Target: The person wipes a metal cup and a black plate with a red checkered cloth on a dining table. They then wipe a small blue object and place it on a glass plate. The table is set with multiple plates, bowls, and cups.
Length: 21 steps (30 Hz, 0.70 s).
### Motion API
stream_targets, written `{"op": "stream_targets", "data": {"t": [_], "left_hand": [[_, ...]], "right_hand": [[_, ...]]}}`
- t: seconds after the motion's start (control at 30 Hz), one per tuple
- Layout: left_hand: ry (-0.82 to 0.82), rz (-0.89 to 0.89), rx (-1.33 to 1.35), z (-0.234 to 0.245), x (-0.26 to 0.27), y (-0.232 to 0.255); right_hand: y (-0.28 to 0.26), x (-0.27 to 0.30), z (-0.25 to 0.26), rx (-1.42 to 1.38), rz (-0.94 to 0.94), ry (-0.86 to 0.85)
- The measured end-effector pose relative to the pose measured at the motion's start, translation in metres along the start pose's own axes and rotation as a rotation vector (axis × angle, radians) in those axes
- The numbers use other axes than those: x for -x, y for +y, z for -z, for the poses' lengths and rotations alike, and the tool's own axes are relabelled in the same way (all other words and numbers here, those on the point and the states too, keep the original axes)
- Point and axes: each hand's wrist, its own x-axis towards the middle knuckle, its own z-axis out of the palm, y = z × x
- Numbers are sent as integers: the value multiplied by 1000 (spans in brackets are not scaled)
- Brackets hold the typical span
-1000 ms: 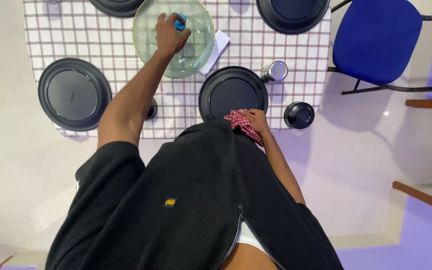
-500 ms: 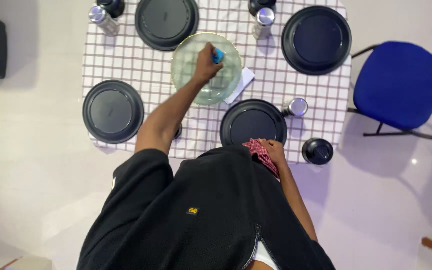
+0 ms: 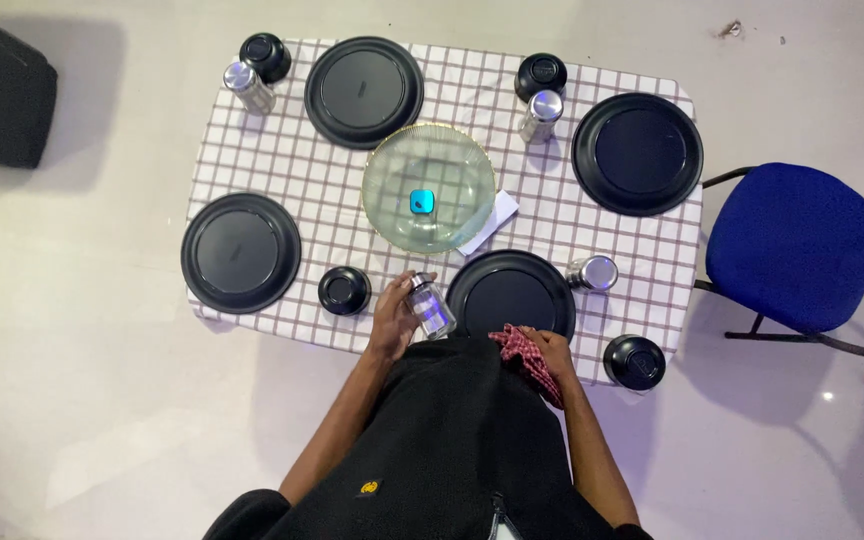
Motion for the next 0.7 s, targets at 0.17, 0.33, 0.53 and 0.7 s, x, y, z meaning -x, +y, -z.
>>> {"op": "stream_targets", "data": {"t": [0.17,0.33,0.53,0.7], "left_hand": [[97,345,-91,18,26,-35],[89,357,-206,38,-9,-59],[-21,447,-419,5,-21,-74],[-274,646,-177,-33,-15,-72]], "right_hand": [[-16,9,-3,-196,-62,-100],[-17,5,0,-265,-31,-152],[-40,27,-19,-155,470,265],[-123,96,-77,597,1028,273]]}}
